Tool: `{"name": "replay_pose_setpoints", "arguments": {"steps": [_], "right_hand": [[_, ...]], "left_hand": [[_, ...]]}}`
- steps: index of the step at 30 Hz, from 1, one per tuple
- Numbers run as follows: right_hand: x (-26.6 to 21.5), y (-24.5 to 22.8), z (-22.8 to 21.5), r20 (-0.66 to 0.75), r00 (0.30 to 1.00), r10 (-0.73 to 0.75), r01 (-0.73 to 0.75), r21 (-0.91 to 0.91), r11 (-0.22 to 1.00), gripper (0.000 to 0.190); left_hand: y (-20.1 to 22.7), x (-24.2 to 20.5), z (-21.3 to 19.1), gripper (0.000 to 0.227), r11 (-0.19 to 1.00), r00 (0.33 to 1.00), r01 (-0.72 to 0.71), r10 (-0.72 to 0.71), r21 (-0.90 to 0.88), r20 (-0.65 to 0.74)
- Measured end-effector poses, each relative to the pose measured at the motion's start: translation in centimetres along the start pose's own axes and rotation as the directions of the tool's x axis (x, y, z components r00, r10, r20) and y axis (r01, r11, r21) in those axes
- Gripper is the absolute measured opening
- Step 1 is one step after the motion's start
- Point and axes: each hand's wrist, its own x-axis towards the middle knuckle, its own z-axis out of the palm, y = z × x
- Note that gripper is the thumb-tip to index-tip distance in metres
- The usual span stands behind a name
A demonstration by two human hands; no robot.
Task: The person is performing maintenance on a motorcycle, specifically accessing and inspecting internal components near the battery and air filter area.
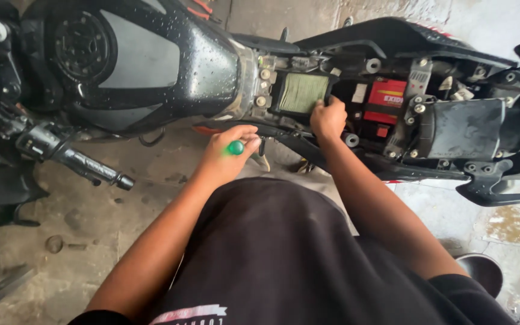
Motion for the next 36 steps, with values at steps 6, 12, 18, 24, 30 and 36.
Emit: {"name": "replay_pose_setpoints", "arguments": {"steps": [6,12,18,24,30,36], "right_hand": [[0.1,0.2,0.0,0.076,0.982,-0.174,0.176,-0.020,0.984,0.040],[2.1,2.5,1.2,0.184,0.969,-0.164,0.198,-0.184,0.963,0.039],[3.0,2.8,1.9,0.087,0.936,-0.341,0.351,-0.203,0.914,0.036],[-1.7,0.0,-0.7,0.139,0.933,-0.333,0.360,-0.330,0.872,0.070],[-2.0,-0.4,-0.1,0.381,0.865,-0.325,0.483,-0.461,0.745,0.056],[-3.6,-0.8,-8.7,-0.006,0.727,-0.686,0.665,-0.239,0.707,0.032]], "left_hand": [[2.1,2.1,0.5,0.031,0.999,1.000,-0.018,0.017,0.035,0.010],[2.0,1.7,1.0,0.032,0.999,0.998,0.045,-0.045,-0.003,0.039],[0.5,0.2,1.4,0.031,0.997,0.997,0.074,-0.075,0.029,0.031],[-1.0,-1.0,1.7,0.029,0.998,0.998,0.056,-0.055,-0.008,0.036],[-1.0,-1.2,1.4,0.030,0.996,0.995,0.094,-0.094,-0.001,0.015],[-0.6,-0.9,1.7,0.028,0.997,0.997,0.071,-0.071,-0.009,0.018]]}}
